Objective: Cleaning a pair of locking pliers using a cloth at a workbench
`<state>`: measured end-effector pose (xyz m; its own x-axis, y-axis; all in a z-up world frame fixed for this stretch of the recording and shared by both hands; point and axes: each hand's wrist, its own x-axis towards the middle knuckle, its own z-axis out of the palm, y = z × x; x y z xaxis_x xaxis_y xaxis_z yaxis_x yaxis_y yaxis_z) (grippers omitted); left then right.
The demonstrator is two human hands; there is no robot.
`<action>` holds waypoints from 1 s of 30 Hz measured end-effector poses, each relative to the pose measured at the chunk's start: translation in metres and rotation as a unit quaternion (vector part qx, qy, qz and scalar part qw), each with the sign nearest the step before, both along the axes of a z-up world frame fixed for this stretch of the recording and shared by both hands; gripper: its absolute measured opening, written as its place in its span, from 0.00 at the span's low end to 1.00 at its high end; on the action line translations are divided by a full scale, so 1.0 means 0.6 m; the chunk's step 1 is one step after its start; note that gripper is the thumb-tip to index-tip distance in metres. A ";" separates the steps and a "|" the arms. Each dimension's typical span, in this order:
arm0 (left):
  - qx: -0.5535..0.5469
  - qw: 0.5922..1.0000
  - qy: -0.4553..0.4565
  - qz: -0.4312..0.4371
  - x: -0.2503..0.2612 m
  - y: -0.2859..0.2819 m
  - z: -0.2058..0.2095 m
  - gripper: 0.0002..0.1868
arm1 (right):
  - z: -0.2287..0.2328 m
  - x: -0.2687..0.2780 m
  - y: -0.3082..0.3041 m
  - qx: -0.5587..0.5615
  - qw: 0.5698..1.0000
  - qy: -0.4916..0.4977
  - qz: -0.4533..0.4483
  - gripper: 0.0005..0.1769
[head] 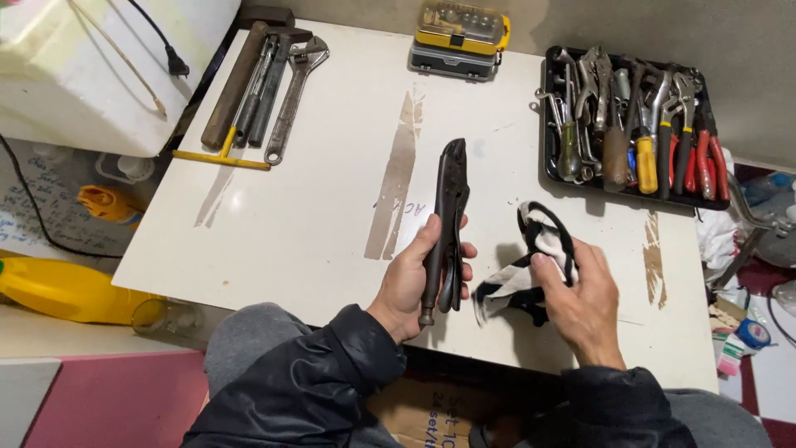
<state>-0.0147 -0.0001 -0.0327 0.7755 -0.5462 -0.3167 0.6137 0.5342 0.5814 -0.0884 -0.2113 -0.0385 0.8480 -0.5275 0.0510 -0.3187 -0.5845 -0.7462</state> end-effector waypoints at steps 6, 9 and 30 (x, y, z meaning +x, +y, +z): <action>-0.075 0.988 0.137 0.001 0.009 -0.011 0.006 0.19 | 0.063 -0.047 0.134 -0.016 0.978 -0.156 0.136 0.33; -0.078 0.982 0.171 0.002 -0.009 -0.014 0.041 0.15 | 0.081 -0.029 0.183 -0.108 0.940 -0.244 0.212 0.22; 0.181 0.983 0.036 -0.001 -0.011 0.010 0.121 0.25 | 0.095 0.061 0.153 -0.223 0.915 -0.247 0.230 0.13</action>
